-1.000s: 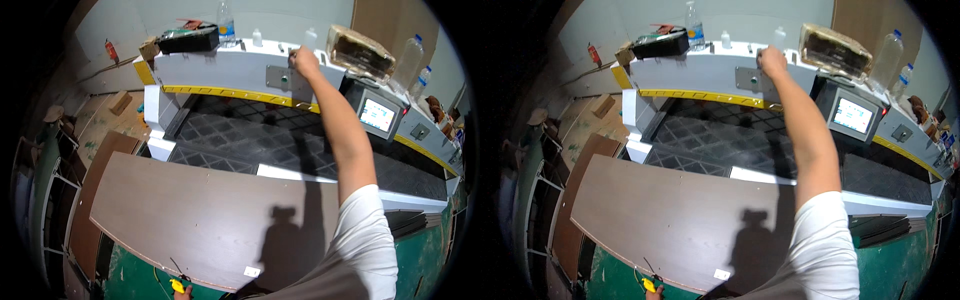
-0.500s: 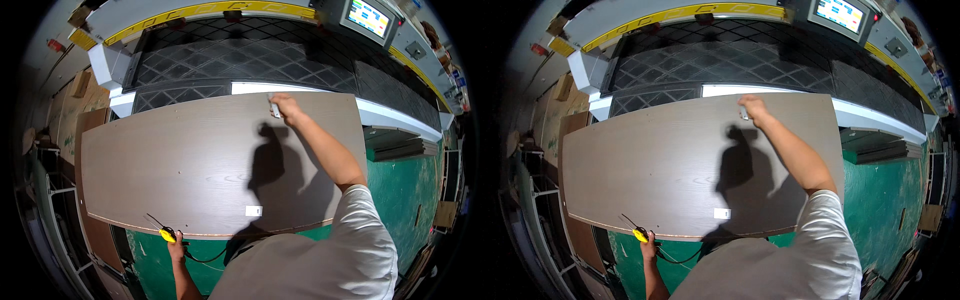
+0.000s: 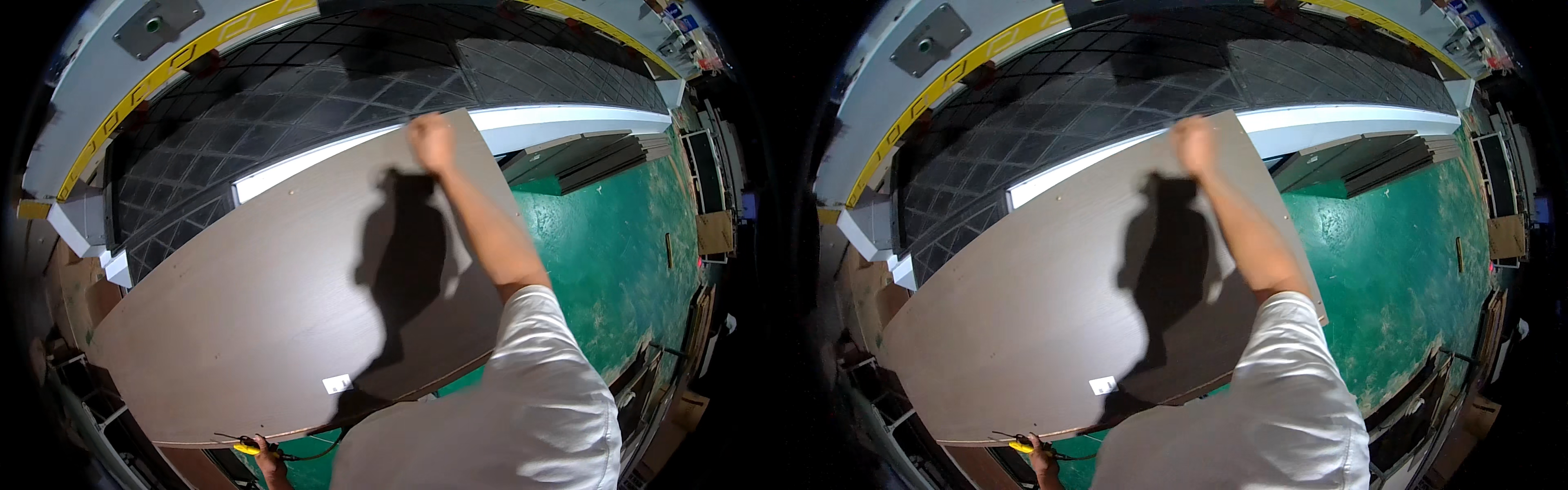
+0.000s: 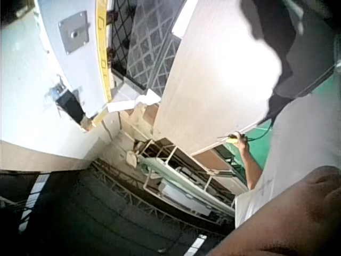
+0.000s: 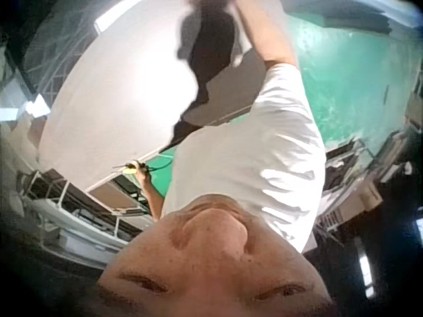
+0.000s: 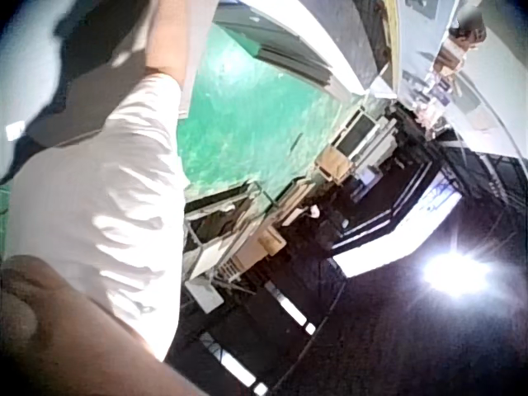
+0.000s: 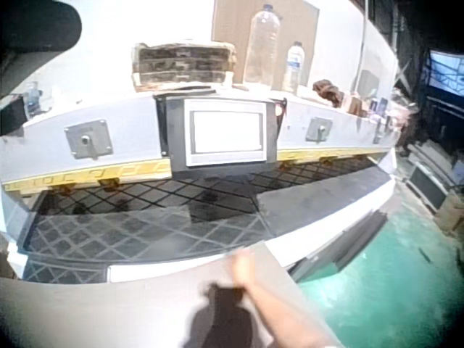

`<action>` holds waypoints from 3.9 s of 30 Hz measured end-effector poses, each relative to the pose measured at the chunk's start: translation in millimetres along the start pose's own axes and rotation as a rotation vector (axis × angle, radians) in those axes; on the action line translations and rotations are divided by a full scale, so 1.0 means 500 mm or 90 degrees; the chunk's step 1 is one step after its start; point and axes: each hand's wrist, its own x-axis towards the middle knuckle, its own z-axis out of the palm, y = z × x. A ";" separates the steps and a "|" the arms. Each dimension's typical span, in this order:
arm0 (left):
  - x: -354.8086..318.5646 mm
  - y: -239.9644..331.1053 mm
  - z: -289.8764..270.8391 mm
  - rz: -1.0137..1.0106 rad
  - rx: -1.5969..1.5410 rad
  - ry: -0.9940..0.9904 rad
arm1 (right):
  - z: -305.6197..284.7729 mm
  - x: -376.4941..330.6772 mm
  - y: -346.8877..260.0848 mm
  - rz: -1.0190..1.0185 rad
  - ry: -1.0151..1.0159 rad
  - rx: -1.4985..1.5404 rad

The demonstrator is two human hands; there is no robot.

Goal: The person uses a yellow air blower to clean dust and debris from the surface and edges of a large rectangular wood panel. They move the panel to a workbench, blow along the edges, and then flip it over to clean the other side. The person also uses a small metal tool to scrape or clean the edges of the panel.

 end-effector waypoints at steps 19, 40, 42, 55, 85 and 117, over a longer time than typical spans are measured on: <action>-0.026 0.053 0.015 -0.074 0.024 -0.024 | -0.308 0.035 0.193 -0.206 -0.340 -0.128; -0.013 0.029 0.015 -0.024 -0.027 -0.126 | -0.720 -0.500 0.151 0.221 -0.349 -0.001; 0.000 0.017 0.004 -0.023 -0.013 -0.106 | -0.605 -0.401 0.173 0.258 -0.249 0.153; -0.041 0.044 0.017 -0.081 -0.100 -0.053 | -0.115 0.050 0.111 0.251 -0.094 -0.153; 0.420 -0.143 -0.908 -0.091 -0.233 0.137 | 0.343 -0.221 -0.751 0.320 -0.051 -0.266; 0.738 -0.307 -1.453 -0.126 0.254 0.091 | 1.122 -0.640 -2.406 -0.436 -0.469 0.127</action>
